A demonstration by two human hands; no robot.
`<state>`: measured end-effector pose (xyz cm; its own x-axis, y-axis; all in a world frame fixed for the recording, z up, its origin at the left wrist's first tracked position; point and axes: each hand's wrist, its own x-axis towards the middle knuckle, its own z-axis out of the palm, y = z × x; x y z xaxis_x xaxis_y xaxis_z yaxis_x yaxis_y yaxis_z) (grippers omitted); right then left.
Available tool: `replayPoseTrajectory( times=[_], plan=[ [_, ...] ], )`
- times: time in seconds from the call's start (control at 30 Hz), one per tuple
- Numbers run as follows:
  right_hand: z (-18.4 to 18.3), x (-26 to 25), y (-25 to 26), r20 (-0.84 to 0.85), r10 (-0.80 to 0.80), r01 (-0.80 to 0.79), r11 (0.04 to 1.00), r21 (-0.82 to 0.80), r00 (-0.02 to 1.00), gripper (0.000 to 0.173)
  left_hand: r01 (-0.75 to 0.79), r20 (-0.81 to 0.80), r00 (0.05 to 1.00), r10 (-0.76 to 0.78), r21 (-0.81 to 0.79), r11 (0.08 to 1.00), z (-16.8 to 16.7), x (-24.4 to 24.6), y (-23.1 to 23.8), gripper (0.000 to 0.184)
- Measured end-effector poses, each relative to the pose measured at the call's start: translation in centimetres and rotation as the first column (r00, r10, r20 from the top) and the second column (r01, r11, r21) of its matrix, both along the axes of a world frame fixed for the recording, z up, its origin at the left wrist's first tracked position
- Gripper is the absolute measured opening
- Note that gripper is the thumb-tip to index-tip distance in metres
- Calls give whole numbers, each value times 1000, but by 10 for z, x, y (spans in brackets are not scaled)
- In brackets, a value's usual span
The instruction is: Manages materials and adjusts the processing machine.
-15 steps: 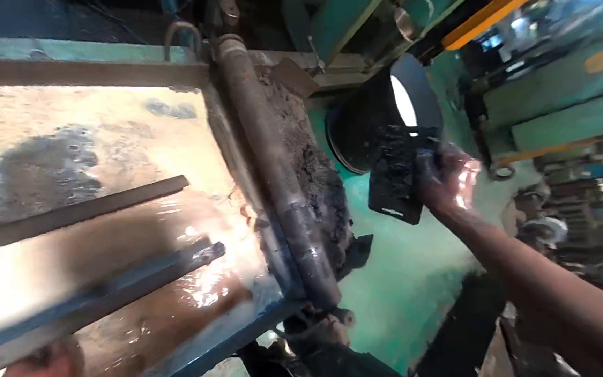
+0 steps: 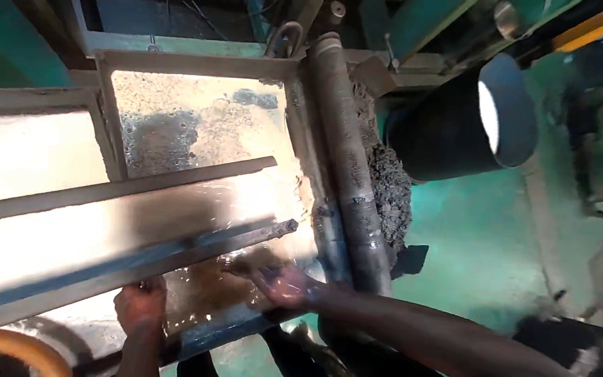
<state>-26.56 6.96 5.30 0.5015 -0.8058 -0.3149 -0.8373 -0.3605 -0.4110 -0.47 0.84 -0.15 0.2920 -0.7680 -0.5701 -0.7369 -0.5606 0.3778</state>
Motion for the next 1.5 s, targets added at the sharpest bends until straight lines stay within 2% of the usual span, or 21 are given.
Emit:
replayPoseTrajectory(
  times=[0.07,0.1,0.17,0.2,0.27,0.3,0.37,0.5,0.57,0.7,0.8,0.9,1.03,1.07,1.13,1.2,1.23,1.27,1.33,1.4,1.5],
  plan=[
    [-38,14,-3,19,-62,65,965,-255,998,12,0,-10,1000,0,3,1000,-4,2,1,43],
    [-48,19,-5,2,-116,112,956,-272,993,13,1,-13,1000,-1,-4,1000,-5,3,1,44],
    [-59,23,-6,-84,-212,202,972,-119,974,24,0,-14,1000,0,-2,1000,-3,2,1,41],
    [-60,23,-8,-158,-244,255,965,53,957,33,-1,-12,1000,1,6,1000,-2,2,0,40],
    [-60,22,-14,-303,-263,354,886,298,916,49,4,-4,1000,-4,29,1000,-3,2,-1,38],
    [-58,21,-17,-340,-266,386,849,360,902,56,11,2,1000,-11,50,999,-4,3,-2,38],
    [-58,15,-23,-348,-287,415,823,387,892,58,11,5,1000,-12,96,995,-5,4,-2,40],
    [-60,-1,-37,-308,-403,493,810,317,862,41,-2,5,1000,2,117,993,-2,2,-6,42],
    [-65,-1,-39,-365,-440,554,770,317,821,42,-16,-1,1000,16,109,994,-5,2,-3,42],
    [-85,-12,-34,-429,-489,649,611,454,760,39,1,-8,1000,0,92,996,-9,5,-3,41],
    [-90,-3,-21,-517,-548,752,455,476,658,39,20,-24,1000,-18,69,997,-6,4,-5,40],
    [-83,5,-16,-552,-553,774,341,534,624,37,25,-47,999,-22,73,997,-6,6,-6,38],
    [-87,13,-6,-412,-554,684,500,531,724,36,74,-43,997,-70,97,993,-5,5,-9,40],
    [-89,21,-2,-429,-552,694,483,534,715,41,84,-48,996,-79,107,991,-2,5,-10,41],
    [-94,44,8,-479,-613,762,364,535,629,43,87,-51,995,-81,120,989,0,4,-10,42],
    [-93,71,15,-380,-852,834,113,540,361,44,86,-58,995,-80,120,989,-2,5,-10,41],
    [-94,82,16,-333,-902,831,48,554,274,43,93,-66,994,-87,103,990,-3,7,-9,40],
    [-93,89,15,-360,-866,817,92,570,348,42,99,-70,993,-93,78,992,-6,8,-8,39],
    [-90,98,13,-446,-663,747,269,607,601,40,92,-73,994,-87,67,994,-6,8,-6,38],
    [-85,110,9,-463,-562,699,327,636,685,41,81,-73,994,-76,76,994,-3,6,-7,38],
    [-84,130,-14,-508,-278,578,425,696,816,36,84,-63,995,-81,53,995,-4,7,-6,39]
  ],
)
